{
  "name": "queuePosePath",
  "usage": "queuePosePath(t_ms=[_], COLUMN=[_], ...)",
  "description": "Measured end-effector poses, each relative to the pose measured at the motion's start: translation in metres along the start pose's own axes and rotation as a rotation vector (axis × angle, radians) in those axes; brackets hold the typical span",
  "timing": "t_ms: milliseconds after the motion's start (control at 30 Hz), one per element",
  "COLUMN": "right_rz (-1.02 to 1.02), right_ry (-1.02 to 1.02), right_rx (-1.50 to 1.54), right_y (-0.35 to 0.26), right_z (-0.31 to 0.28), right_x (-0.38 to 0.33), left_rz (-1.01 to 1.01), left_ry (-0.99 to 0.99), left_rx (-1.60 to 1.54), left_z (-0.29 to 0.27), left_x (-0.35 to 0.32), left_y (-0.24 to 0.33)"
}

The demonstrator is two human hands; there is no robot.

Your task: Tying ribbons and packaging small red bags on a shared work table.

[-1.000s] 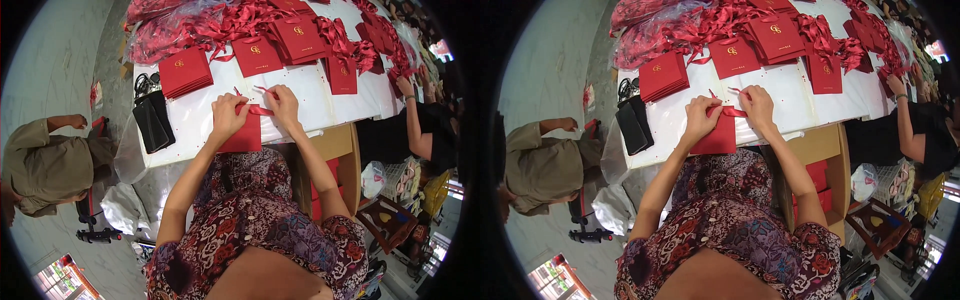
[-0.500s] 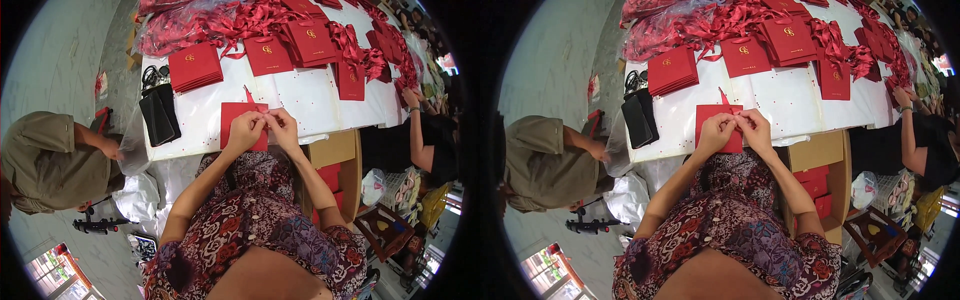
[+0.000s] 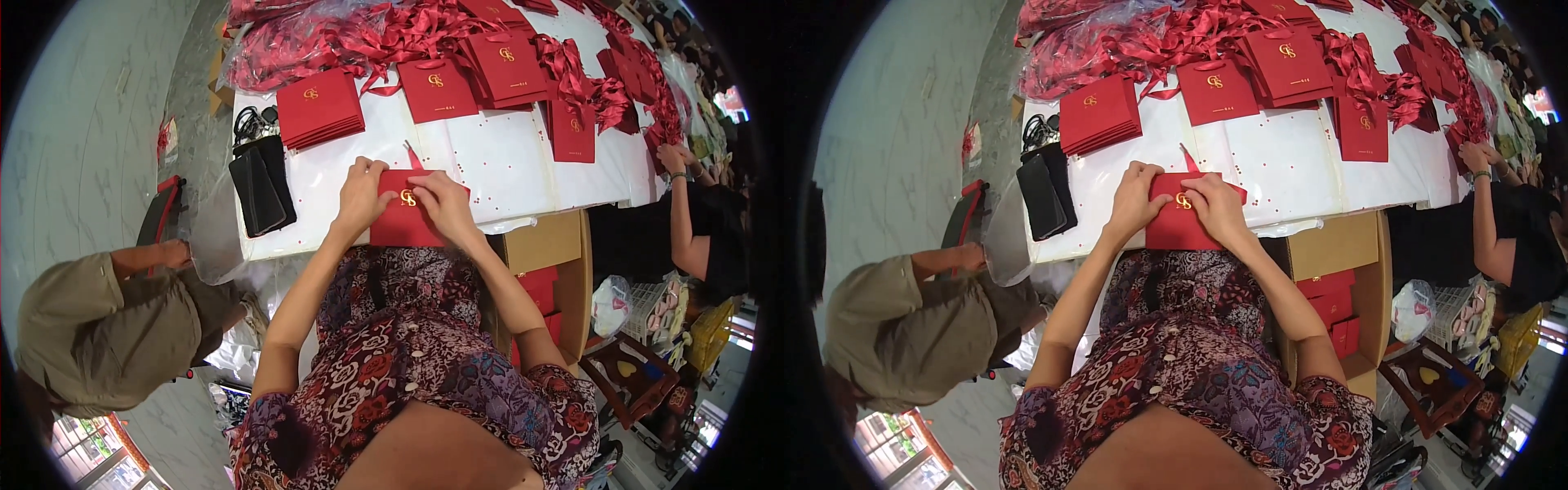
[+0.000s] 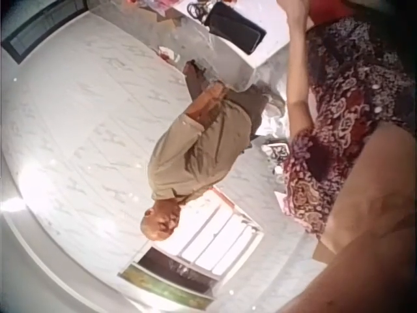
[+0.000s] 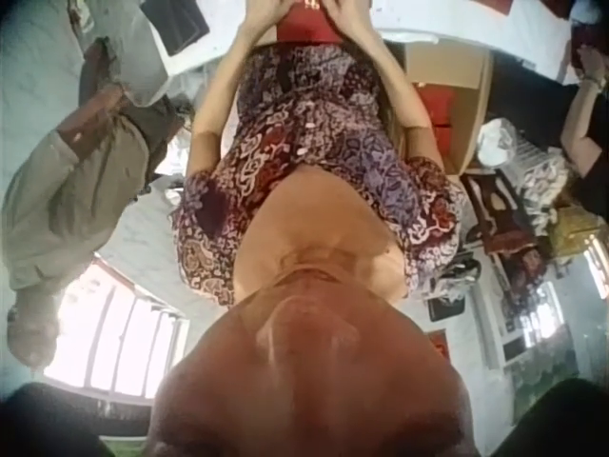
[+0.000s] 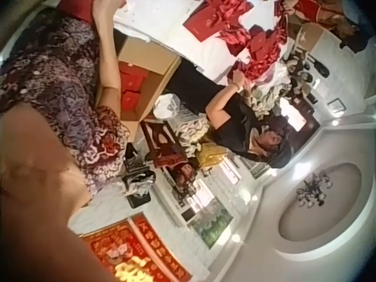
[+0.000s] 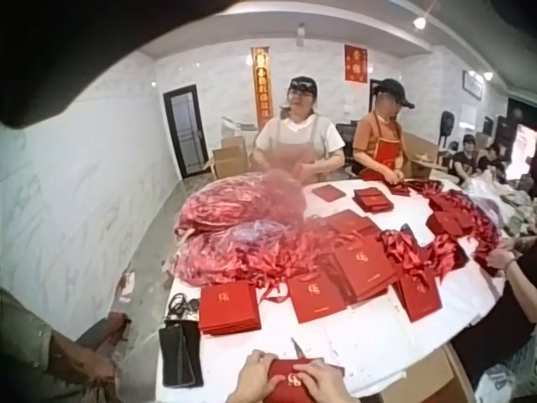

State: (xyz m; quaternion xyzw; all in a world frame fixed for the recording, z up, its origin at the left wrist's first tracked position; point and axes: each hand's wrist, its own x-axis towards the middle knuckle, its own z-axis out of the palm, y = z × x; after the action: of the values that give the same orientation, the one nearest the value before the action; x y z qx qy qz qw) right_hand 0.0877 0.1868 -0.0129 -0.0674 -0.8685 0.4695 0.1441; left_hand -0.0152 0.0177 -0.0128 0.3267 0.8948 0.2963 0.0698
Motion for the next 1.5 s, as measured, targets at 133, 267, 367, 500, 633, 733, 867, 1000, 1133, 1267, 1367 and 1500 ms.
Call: queuePosePath(t_ms=[133,267,367,500,633,733,867,1000,1133,1267,1367,1500], right_rz=[0.092,0.151,0.181,0.276,0.224,0.175,0.361,0.274,0.248,0.119,0.045,0.069], right_ry=[0.018,0.028,0.025,-0.015,0.050,0.048,-0.044,0.057,-0.019,0.046,0.131,-0.235], right_rx=[0.003,0.025,0.035,0.076,0.008,-0.043,0.191,0.340,0.260,0.144,0.043,-0.077], right_y=[0.006,0.003,0.002,0.004,-0.003,0.001,0.013,0.008,-0.013,-0.009,-0.008,0.012], right_z=[0.014,0.015,0.016,0.013,0.014,0.014,0.008,0.010,-0.004,-0.016,-0.028,-0.033], right_x=[0.003,0.009,0.011,0.012,0.010,0.008,0.012,0.008,0.009,0.011,0.025,0.034], left_rz=[0.053,0.095,0.137,0.130,0.082,0.009,0.100,0.119,0.067,0.005,0.015,0.242], left_ry=[0.011,-0.015,0.009,-0.045,0.006,-0.024,0.106,0.178,0.130,0.073,0.007,0.132], left_rx=[-0.016,-0.036,-0.027,0.058,-0.030,-0.181,-0.132,-0.155,-0.234,-0.253,-0.221,-0.214], left_z=[0.001,0.000,0.001,0.009,0.015,0.015,0.023,0.018,0.018,0.012,0.007,0.007], left_x=[0.005,0.007,0.007,0.008,0.011,0.012,0.005,0.011,0.014,0.016,0.014,0.009], left_y=[0.014,0.020,0.022,0.024,0.025,0.021,0.036,0.038,0.029,0.031,0.036,0.044])
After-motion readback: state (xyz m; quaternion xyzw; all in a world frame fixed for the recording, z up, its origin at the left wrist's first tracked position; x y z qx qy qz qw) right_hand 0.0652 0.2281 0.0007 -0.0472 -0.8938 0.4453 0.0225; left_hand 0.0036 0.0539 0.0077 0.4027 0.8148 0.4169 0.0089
